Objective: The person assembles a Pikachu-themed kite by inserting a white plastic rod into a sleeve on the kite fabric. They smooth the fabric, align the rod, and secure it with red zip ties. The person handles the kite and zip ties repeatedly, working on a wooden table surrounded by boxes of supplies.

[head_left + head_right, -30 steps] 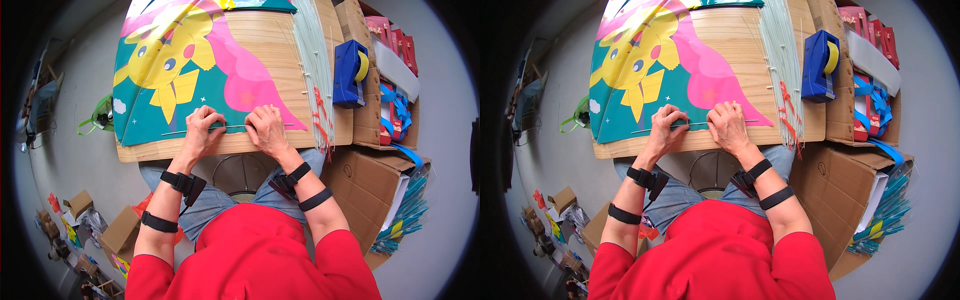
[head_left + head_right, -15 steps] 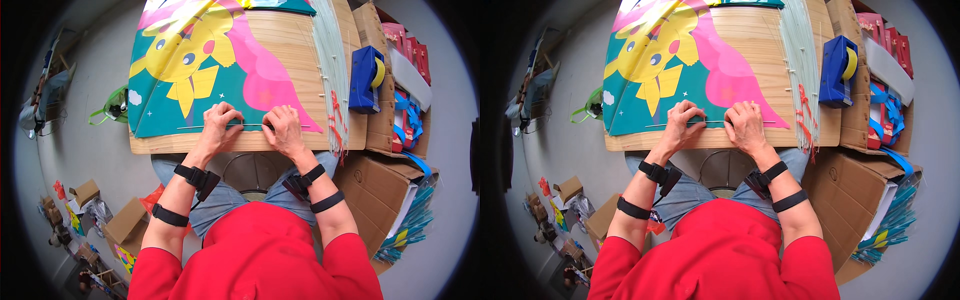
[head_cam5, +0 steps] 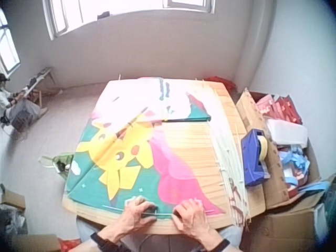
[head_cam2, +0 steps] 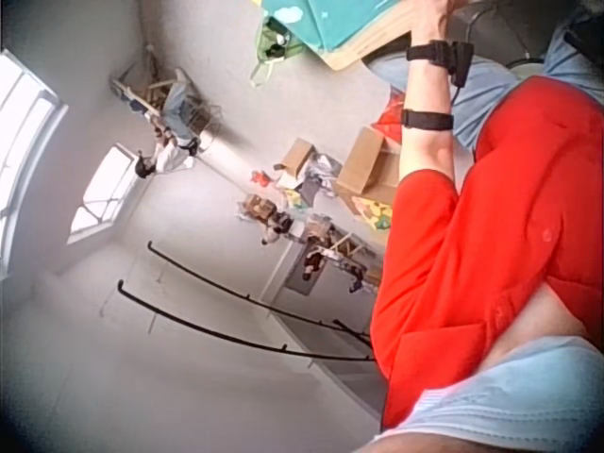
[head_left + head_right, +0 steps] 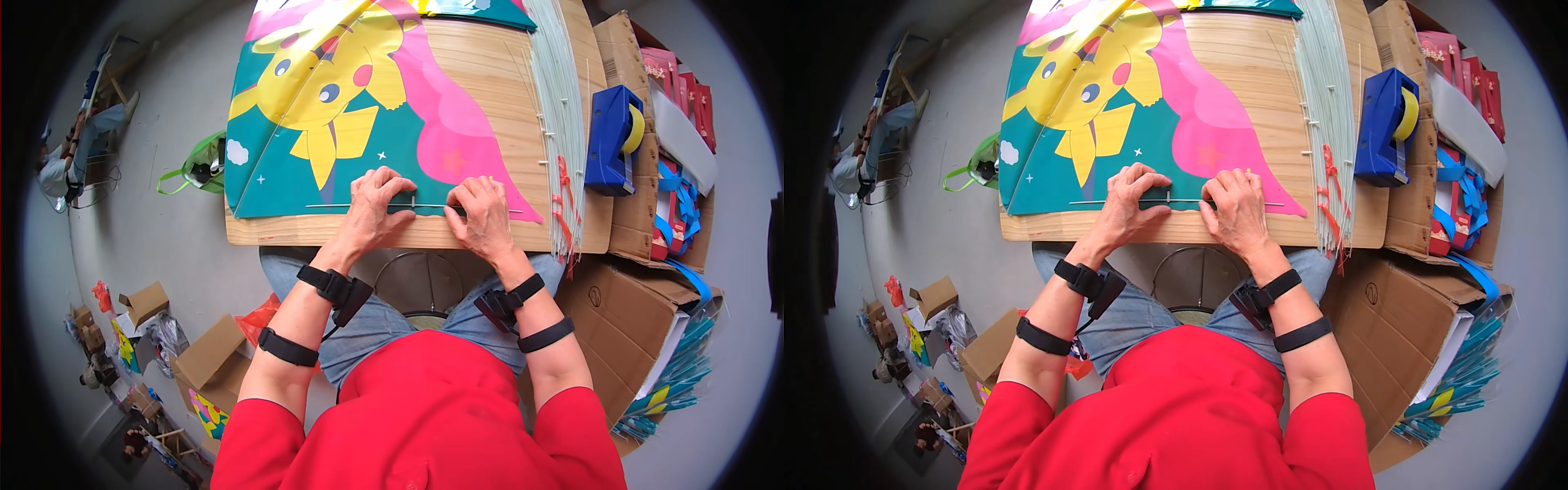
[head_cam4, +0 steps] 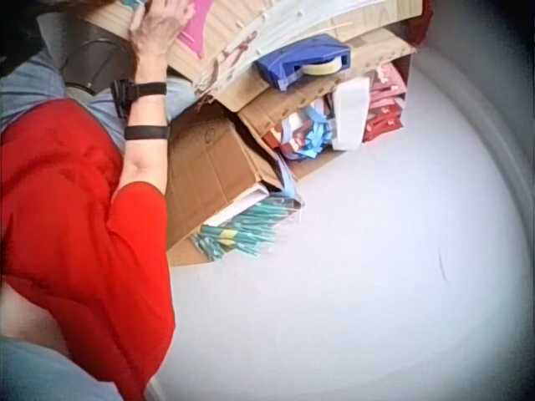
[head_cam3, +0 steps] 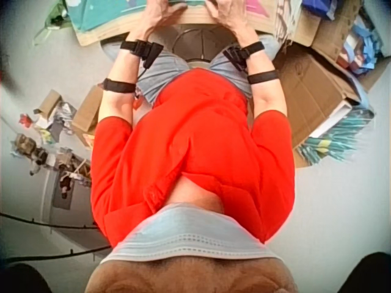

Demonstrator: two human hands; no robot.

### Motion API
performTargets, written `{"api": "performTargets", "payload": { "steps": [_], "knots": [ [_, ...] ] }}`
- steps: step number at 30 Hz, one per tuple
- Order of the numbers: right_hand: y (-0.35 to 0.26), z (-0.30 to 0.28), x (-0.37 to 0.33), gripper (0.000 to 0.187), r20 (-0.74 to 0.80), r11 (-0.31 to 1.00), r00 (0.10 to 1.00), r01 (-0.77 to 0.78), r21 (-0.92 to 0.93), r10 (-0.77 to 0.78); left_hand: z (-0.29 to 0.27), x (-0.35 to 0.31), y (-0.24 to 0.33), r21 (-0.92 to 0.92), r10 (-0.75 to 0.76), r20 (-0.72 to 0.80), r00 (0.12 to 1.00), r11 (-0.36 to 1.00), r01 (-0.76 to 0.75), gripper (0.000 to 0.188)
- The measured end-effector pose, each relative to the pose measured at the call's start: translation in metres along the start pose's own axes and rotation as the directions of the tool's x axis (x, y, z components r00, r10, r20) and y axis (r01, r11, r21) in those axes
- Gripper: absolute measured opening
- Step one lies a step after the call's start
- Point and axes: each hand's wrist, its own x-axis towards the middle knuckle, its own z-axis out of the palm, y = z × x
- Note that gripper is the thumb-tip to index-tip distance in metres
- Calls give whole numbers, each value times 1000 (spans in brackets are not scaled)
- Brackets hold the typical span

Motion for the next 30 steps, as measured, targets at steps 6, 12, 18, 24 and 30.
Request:
{"api": "performTargets", "payload": {
  "steps": [6,12,18,24,30],
  "knots": [
    [3,1,-2,15,3,1000,1000,-16,-5,16,0,2,2,2,-12,24,1000,1000,12,38],
    [1,3,-1,14,-16,1000,1000,3,9,-3,-3,1,4,24,-38,42,998,999,37,36],
    [3,1,-1,13,-18,1000,1000,-9,8,9,-3,4,7,8,-51,65,997,999,51,36],
    [1,1,0,12,-9,1000,1000,-4,-8,4,0,2,0,6,22,-33,999,1000,-22,35],
    [-1,0,1,13,-5,1000,1000,-5,-7,5,2,0,-1,9,-12,-13,1000,1000,13,37]
  ]
}}
